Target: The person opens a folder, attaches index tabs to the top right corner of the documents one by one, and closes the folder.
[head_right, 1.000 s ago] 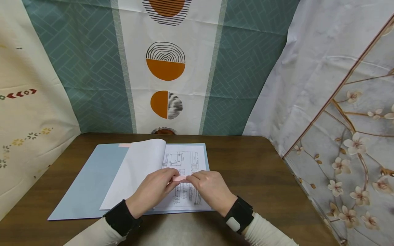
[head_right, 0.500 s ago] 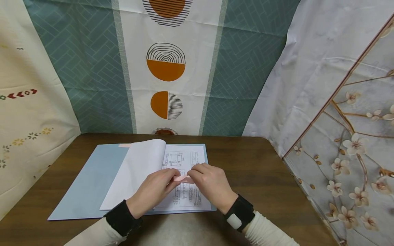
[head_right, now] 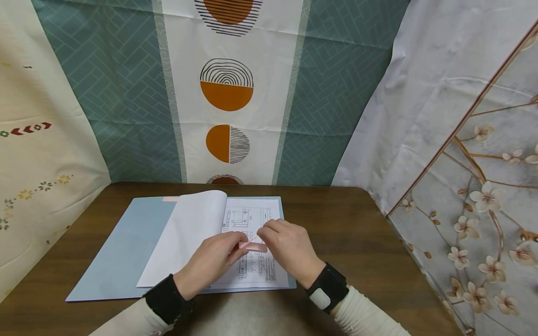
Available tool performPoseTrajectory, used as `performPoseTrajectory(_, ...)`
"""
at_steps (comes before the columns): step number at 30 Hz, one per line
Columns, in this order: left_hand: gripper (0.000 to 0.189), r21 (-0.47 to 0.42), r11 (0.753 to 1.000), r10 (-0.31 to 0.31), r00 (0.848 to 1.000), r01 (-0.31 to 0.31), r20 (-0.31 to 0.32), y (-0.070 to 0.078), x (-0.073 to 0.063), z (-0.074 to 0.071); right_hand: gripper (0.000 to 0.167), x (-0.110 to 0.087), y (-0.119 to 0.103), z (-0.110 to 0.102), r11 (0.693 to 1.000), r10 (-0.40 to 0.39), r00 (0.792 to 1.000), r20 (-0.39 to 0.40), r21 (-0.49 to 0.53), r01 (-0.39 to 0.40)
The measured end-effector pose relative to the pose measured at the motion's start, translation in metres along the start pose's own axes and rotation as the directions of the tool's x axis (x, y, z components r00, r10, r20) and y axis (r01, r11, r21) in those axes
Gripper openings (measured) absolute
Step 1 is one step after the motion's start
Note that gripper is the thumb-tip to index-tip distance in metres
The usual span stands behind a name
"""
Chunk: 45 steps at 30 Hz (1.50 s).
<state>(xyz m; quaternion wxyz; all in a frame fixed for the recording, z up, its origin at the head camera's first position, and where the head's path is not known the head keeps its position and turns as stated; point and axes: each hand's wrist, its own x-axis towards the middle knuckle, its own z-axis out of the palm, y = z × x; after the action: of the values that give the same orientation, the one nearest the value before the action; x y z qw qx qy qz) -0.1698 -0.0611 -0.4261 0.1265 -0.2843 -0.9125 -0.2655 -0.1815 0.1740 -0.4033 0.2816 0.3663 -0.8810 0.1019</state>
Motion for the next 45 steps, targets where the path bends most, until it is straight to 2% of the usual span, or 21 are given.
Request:
performPoseTrajectory(6,0.019,-0.003,1.000,-0.005,1.000,0.005,0.013,0.001,0.001,0.000,0.029,0.003,0.001,0.002,0.999,0.039,0.999,-0.003,0.018,-0.039)
performPoseTrajectory(15,0.023,0.020,1.000,0.001,1.000,-0.001,0.003,-0.001,0.000,-0.001,0.024,0.004,0.004,0.006,0.997,0.068,0.998,-0.007,0.033,-0.068)
performPoseTrajectory(22,0.023,0.021,1.000,-0.010,1.000,0.010,-0.002,-0.005,0.000,0.001,0.027,0.005,0.009,0.005,0.996,0.091,0.995,-0.039,0.018,-0.090)
performPoseTrajectory(28,0.024,0.031,0.999,-0.029,0.999,0.029,0.014,-0.009,-0.004,0.002,0.027,0.004,0.012,0.004,0.996,0.089,0.996,-0.024,0.006,-0.089)
performPoseTrajectory(39,0.025,0.133,0.991,0.035,0.999,-0.034,-0.008,-0.011,-0.016,-0.006,0.029,-0.001,0.022,0.001,0.994,0.109,0.994,-0.018,-0.028,-0.109)
performPoseTrajectory(45,0.025,0.127,0.990,0.065,0.998,-0.066,0.013,-0.004,-0.024,-0.012,0.029,-0.003,0.028,0.004,0.991,0.125,0.992,-0.010,-0.036,-0.125)
